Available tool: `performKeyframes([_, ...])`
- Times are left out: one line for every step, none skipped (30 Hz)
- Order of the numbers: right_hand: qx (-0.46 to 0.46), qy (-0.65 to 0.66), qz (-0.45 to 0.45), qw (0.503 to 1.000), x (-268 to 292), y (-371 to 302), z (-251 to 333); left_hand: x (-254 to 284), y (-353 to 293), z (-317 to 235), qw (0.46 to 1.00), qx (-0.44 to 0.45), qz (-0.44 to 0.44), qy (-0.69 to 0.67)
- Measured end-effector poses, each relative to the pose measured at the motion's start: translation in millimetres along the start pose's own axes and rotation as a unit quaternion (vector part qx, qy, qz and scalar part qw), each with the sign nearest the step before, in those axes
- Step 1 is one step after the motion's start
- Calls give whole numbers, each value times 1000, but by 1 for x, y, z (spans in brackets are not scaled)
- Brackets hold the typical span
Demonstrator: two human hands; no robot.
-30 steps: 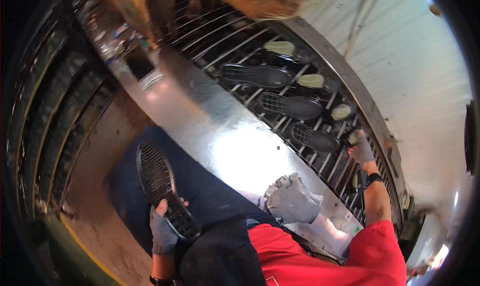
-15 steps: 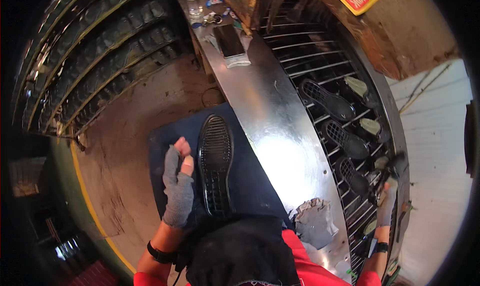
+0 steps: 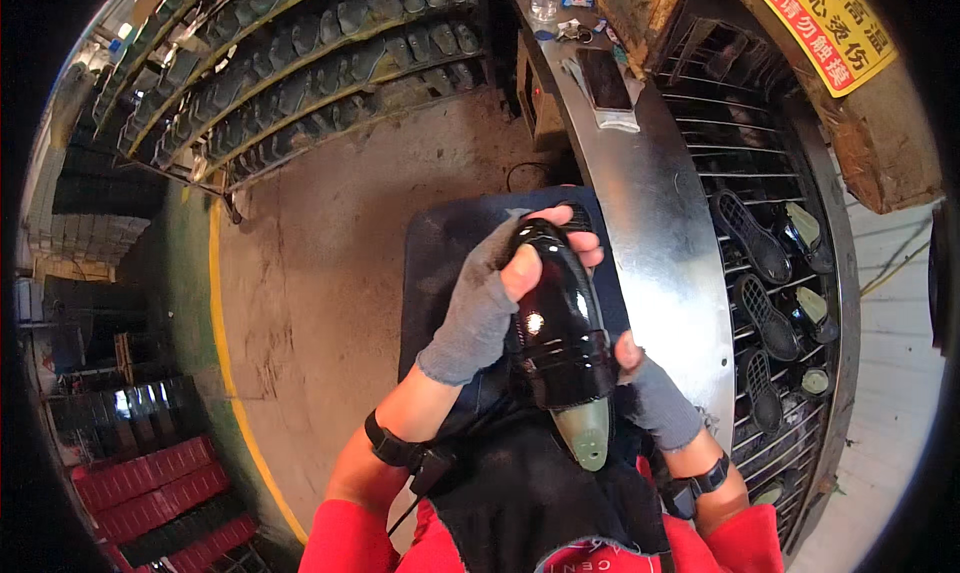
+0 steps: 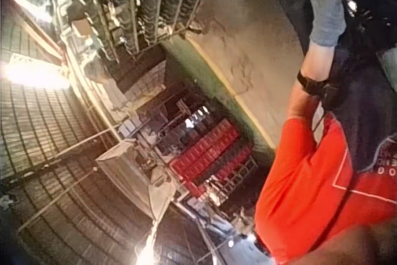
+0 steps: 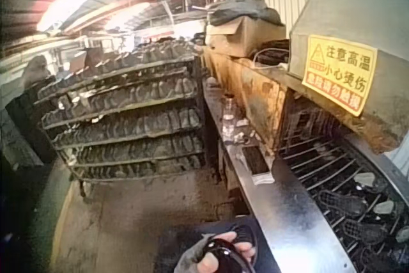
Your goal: The recorder is wiping and inspecting finished black shoes on a last in a factory setting.
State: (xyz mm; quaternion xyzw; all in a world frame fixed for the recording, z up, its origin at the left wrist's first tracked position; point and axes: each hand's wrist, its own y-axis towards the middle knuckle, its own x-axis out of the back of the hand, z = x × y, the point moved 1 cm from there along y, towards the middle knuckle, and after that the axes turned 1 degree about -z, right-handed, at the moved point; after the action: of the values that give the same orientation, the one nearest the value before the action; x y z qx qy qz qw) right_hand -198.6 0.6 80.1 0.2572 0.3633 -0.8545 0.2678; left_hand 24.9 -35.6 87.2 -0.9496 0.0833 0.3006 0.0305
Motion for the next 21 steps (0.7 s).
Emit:
performKeyframes([-12,8,9,1000,-3,1,0,3,3,3,999,-16,49,4])
performKeyframes([-21,15,14,1000,-4,2,1,6,8,10,999,-26,27,-22])
performKeyframes([-6,-14,-7,1000,-2,2,3,14,19,16,999,-14,13,-33])
performKeyframes([-2,-20,-18,1000,0,0,5,20,32,25,999,-27,-18,5])
performKeyframes([1,36,-7,999,4,0,7,27,44,33,990,-41,-64,118])
performKeyframes([-2,92,7,996,8,-4,10,32,55,41,962,-12,-110,248])
performKeyframes([22,105,-10,994,14,-5,14,35,62,48,922,6,-100,374])
performKeyframes([37,98,-19,994,20,-8,18,37,69,50,891,0,-96,443])
performKeyframes([44,76,-36,995,25,-12,20,39,69,48,839,-31,-53,540])
performKeyframes([37,56,-90,994,31,-15,22,39,68,44,758,-11,-7,652])
performKeyframes([48,21,-115,992,35,-20,22,40,67,38,843,29,-32,536])
performKeyframes([50,14,-103,993,37,-21,21,38,65,30,895,74,-60,436])
performKeyframes([55,35,-109,992,38,-22,19,40,63,19,940,108,-76,315])
performKeyframes([57,61,-113,990,37,-20,15,39,61,8,978,97,-78,169])
performKeyframes([40,67,-77,994,36,-17,12,37,59,1,972,122,-74,186])
performKeyframes([31,75,-68,994,33,-11,6,34,56,-5,993,77,-37,77])
performKeyframes([28,72,-53,996,29,-3,2,32,53,-9,998,30,-36,-29])
performKeyframes([22,67,-47,996,25,4,-4,30,50,-12,999,29,-11,-20])
performKeyframes([18,75,-25,997,20,12,-9,29,46,-12,999,8,-7,-34])
performKeyframes([24,37,-36,998,16,20,-13,29,42,-12,998,-2,22,-52])
performKeyframes([32,6,-49,998,12,26,-18,30,37,-12,999,14,-7,-31])
